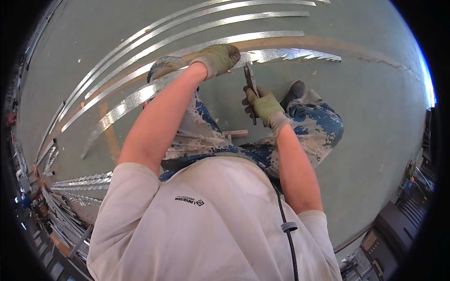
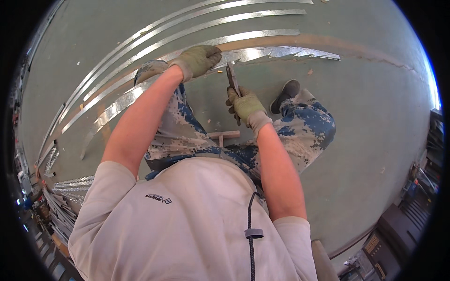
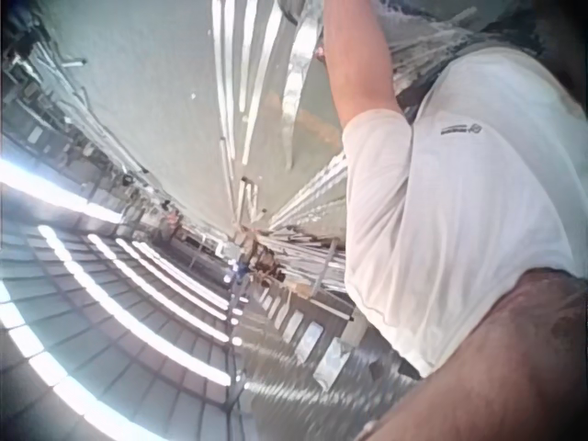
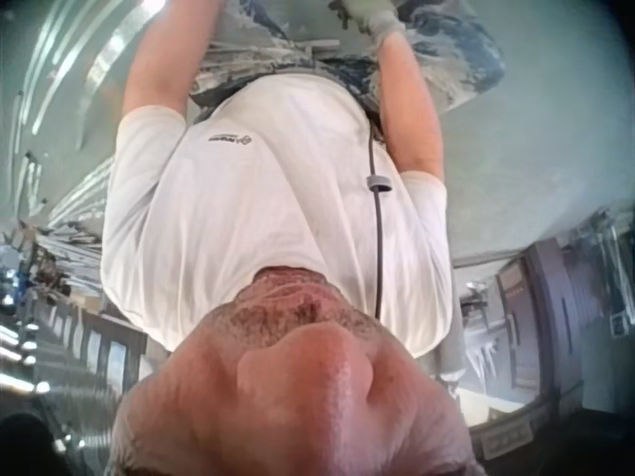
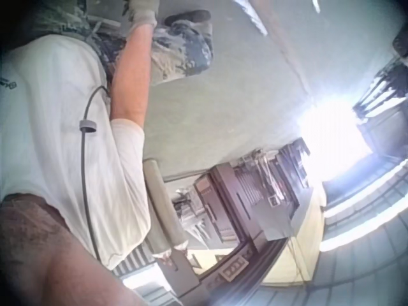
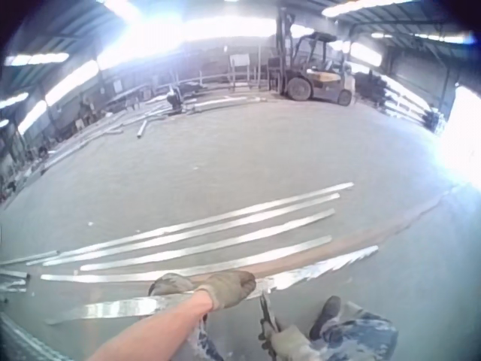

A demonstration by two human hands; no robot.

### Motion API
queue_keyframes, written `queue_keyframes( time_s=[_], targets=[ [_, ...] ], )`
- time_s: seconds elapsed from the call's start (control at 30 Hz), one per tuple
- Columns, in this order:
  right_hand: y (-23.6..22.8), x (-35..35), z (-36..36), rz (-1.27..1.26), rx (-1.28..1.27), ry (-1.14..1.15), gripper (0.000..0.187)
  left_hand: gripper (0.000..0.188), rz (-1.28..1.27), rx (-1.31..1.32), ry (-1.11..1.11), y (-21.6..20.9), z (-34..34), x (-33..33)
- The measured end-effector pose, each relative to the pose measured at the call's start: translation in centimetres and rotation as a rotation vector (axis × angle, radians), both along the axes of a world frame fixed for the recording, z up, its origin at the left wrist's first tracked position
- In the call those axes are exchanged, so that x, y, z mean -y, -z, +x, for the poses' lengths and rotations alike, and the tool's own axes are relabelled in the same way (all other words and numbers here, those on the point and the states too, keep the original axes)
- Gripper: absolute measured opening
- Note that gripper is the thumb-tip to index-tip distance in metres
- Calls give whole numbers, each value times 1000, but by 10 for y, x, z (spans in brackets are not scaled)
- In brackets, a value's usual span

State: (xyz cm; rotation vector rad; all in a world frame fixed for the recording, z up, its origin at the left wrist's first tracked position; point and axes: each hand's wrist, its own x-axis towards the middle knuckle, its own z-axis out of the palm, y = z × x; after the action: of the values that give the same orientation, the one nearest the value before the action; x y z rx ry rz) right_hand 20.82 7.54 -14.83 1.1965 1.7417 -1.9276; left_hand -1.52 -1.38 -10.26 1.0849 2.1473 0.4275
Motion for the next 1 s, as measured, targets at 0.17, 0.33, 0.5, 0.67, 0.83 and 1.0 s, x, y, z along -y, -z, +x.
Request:
queue_keyframes(
  time_s=[0.17, 0.33, 0.5, 0.67, 0.83, 1.0],
  targets=[
    [10, -2, 0, 15, 2, -28, 45, 49, 7, -33, -14, 4, 0, 1],
    [45, 1, 4, 329, -34, -116, 43, 46, 31, 13, -54, 14, -3, 0],
    [24, 7, 1, 82, -45, 22, 40, 45, 44, 2, -80, 12, -2, 0],
    [7, 4, 1, -46, -31, 51, 37, 46, 57, 21, -60, 9, -3, 0],
    [4, 0, 0, -174, -61, 63, 34, 44, 89, 41, -74, 30, -10, 3],
    [-1, -11, 2, -350, -66, 64, 34, 42, 22, 310, -284, 15, -3, -2]
  ],
)
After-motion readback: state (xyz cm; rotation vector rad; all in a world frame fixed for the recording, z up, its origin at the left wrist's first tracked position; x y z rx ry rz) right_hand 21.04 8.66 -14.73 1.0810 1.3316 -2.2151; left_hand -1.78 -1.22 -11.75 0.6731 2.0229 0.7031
